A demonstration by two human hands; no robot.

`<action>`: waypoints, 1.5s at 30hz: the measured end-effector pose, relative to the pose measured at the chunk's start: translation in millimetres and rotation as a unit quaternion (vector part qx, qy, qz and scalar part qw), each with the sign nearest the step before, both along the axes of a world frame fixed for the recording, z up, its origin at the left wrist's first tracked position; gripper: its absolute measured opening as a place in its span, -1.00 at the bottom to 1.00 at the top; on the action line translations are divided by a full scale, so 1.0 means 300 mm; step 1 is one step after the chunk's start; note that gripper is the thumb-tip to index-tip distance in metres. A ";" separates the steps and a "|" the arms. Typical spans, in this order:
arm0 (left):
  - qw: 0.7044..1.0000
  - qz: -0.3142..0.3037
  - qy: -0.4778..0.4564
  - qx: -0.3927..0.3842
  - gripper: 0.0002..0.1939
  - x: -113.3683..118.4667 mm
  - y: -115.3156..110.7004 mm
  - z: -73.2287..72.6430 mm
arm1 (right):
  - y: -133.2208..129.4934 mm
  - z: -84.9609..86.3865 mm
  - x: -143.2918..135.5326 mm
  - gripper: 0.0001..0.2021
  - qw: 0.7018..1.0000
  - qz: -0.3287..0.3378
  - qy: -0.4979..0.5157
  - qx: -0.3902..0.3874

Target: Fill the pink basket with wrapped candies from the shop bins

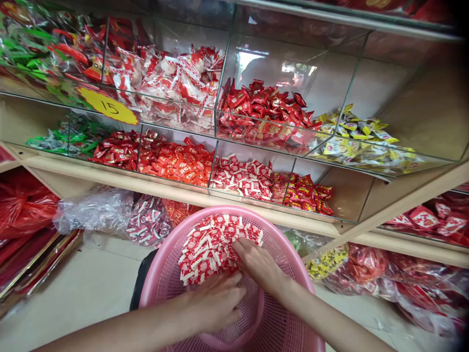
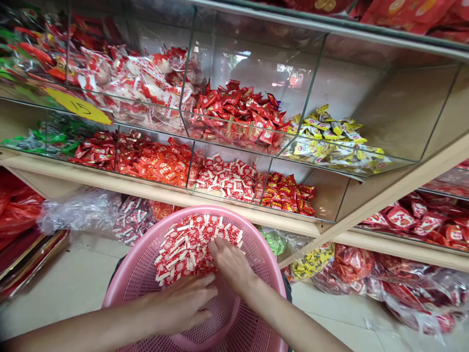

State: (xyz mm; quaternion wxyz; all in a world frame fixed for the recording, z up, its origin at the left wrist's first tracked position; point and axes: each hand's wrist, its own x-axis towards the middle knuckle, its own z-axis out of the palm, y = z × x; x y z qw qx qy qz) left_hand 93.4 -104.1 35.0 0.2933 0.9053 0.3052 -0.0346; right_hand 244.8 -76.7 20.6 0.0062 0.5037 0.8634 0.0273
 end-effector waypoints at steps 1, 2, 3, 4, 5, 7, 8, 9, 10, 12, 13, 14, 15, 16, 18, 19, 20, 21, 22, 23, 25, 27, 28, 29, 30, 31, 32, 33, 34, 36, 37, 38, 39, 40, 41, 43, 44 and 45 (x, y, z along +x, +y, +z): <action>1.000 0.001 -0.003 0.002 -0.72 -0.001 0.004 0.001 | -0.001 -0.002 0.003 -0.90 1.000 0.001 0.005 -0.003; 1.000 0.002 -0.005 0.004 -0.72 -0.002 0.008 0.002 | -0.002 -0.002 0.006 -0.92 1.000 0.002 0.013 -0.006; 1.000 0.003 -0.006 0.004 -0.72 -0.004 0.012 0.005 | -0.004 0.001 0.009 -0.93 1.000 0.003 0.023 -0.010; 1.000 0.005 -0.005 0.002 -0.73 -0.006 0.018 0.009 | -0.006 0.004 0.012 -0.92 0.999 0.002 0.035 -0.014; 1.000 0.005 -0.005 0.000 -0.74 -0.009 0.023 0.014 | -0.008 0.008 0.015 -0.91 0.999 0.002 0.047 -0.018; 1.000 0.001 -0.005 -0.007 -0.77 -0.018 0.035 0.026 | -0.011 0.016 0.020 -0.91 0.997 0.002 0.072 -0.031; 1.000 -0.001 -0.008 -0.009 -0.79 -0.024 0.042 0.031 | -0.013 0.019 0.023 -0.93 0.996 0.004 0.084 -0.040; 1.000 -0.002 -0.013 -0.010 -0.80 -0.030 0.050 0.036 | -0.013 0.023 0.026 -0.94 0.994 0.006 0.096 -0.048; 1.000 0.000 -0.018 -0.009 -0.80 -0.037 0.057 0.040 | -0.013 0.027 0.030 -0.94 0.993 0.007 0.107 -0.057; 1.000 0.008 -0.028 -0.006 -0.81 -0.051 0.074 0.046 | -0.010 0.041 0.044 -0.91 0.990 0.003 0.129 -0.063; 0.999 0.013 -0.031 -0.005 -0.80 -0.058 0.081 0.049 | -0.008 0.051 0.054 -0.90 0.988 -0.003 0.140 -0.061; 0.999 0.020 -0.037 -0.002 -0.79 -0.063 0.088 0.052 | -0.006 0.063 0.067 -0.90 0.987 -0.009 0.150 -0.057; 0.999 0.027 -0.044 0.002 -0.79 -0.067 0.093 0.054 | -0.004 0.076 0.082 -0.89 0.986 -0.015 0.160 -0.051; 0.998 0.034 -0.050 0.006 -0.78 -0.069 0.097 0.056 | -0.002 0.089 0.098 -0.88 0.985 -0.023 0.166 -0.045; 0.997 0.041 -0.059 0.012 -0.78 -0.068 0.098 0.058 | -0.002 0.110 0.130 -0.85 0.984 -0.041 0.169 -0.036; 0.997 0.042 -0.061 0.012 -0.79 -0.064 0.095 0.057 | -0.005 0.116 0.143 -0.84 0.984 -0.049 0.167 -0.033; 0.997 0.038 -0.060 0.009 -0.80 -0.059 0.090 0.054 | -0.009 0.119 0.153 -0.83 0.984 -0.056 0.164 -0.032; 0.998 0.030 -0.059 0.003 -0.81 -0.052 0.084 0.051 | -0.014 0.120 0.161 -0.83 0.985 -0.060 0.161 -0.032; 0.998 0.021 -0.060 -0.005 -0.81 -0.044 0.078 0.046 | -0.020 0.118 0.165 -0.83 0.985 -0.060 0.158 -0.034; 0.998 0.007 -0.061 -0.017 -0.82 -0.035 0.072 0.041 | -0.027 0.115 0.167 -0.82 0.986 -0.057 0.155 -0.037; 0.997 -0.014 -0.069 -0.040 -0.82 -0.017 0.065 0.030 | -0.040 0.108 0.165 -0.83 0.987 -0.051 0.145 -0.045; 0.995 -0.026 -0.077 -0.059 -0.81 0.001 0.067 0.021 | -0.050 0.104 0.163 -0.83 0.988 -0.049 0.138 -0.051; 0.994 -0.026 -0.082 -0.064 -0.79 0.008 0.072 0.017 | -0.053 0.103 0.162 -0.83 0.988 -0.049 0.137 -0.051; 0.994 -0.021 -0.086 -0.066 -0.77 0.014 0.077 0.014 | -0.055 0.103 0.163 -0.84 0.988 -0.049 0.135 -0.050; 0.994 -0.014 -0.088 -0.068 -0.74 0.018 0.083 0.012 | -0.057 0.103 0.164 -0.84 0.989 -0.050 0.132 -0.048; 0.994 -0.008 -0.089 -0.070 -0.72 0.021 0.088 0.009 | -0.058 0.102 0.165 -0.84 0.990 -0.050 0.127 -0.047; 0.994 -0.002 -0.088 -0.071 -0.70 0.022 0.092 0.008 | -0.060 0.100 0.165 -0.84 0.991 -0.052 0.117 -0.046; 0.994 -0.001 -0.087 -0.073 -0.69 0.023 0.095 0.007 | -0.063 0.098 0.165 -0.84 0.992 -0.054 0.105 -0.047; 0.994 -0.002 -0.085 -0.074 -0.70 0.022 0.095 0.007 | -0.065 0.094 0.164 -0.85 0.993 -0.056 0.089 -0.048; 0.994 -0.004 -0.083 -0.074 -0.72 0.018 0.093 0.009 | -0.069 0.084 0.161 -0.86 0.996 -0.059 0.053 -0.047; 0.994 -0.003 -0.081 -0.072 -0.73 0.015 0.090 0.011 | -0.070 0.079 0.159 -0.86 0.997 -0.057 0.033 -0.042; 0.994 -0.001 -0.078 -0.071 -0.73 0.013 0.088 0.012 | -0.070 0.075 0.157 -0.87 0.998 -0.053 0.015 -0.034; 0.995 0.000 -0.075 -0.071 -0.74 0.010 0.085 0.013 | -0.069 0.072 0.155 -0.88 0.999 -0.046 -0.001 -0.025; 0.995 0.002 -0.072 -0.070 -0.74 0.008 0.084 0.013 | -0.067 0.070 0.154 -0.88 0.999 -0.038 -0.014 -0.014; 0.995 0.003 -0.070 -0.069 -0.74 0.006 0.083 0.013 | -0.065 0.069 0.153 -0.88 0.999 -0.028 -0.023 -0.005; 0.995 0.003 -0.071 -0.067 -0.75 0.004 0.083 0.012 | -0.060 0.066 0.150 -0.87 1.000 -0.009 -0.028 0.009; 0.995 0.002 -0.072 -0.067 -0.75 0.004 0.083 0.012 | -0.058 0.064 0.149 -0.86 1.000 -0.001 -0.028 0.012; 0.995 -0.001 -0.073 -0.067 -0.76 0.004 0.084 0.011 | -0.056 0.061 0.148 -0.85 0.999 0.006 -0.028 0.015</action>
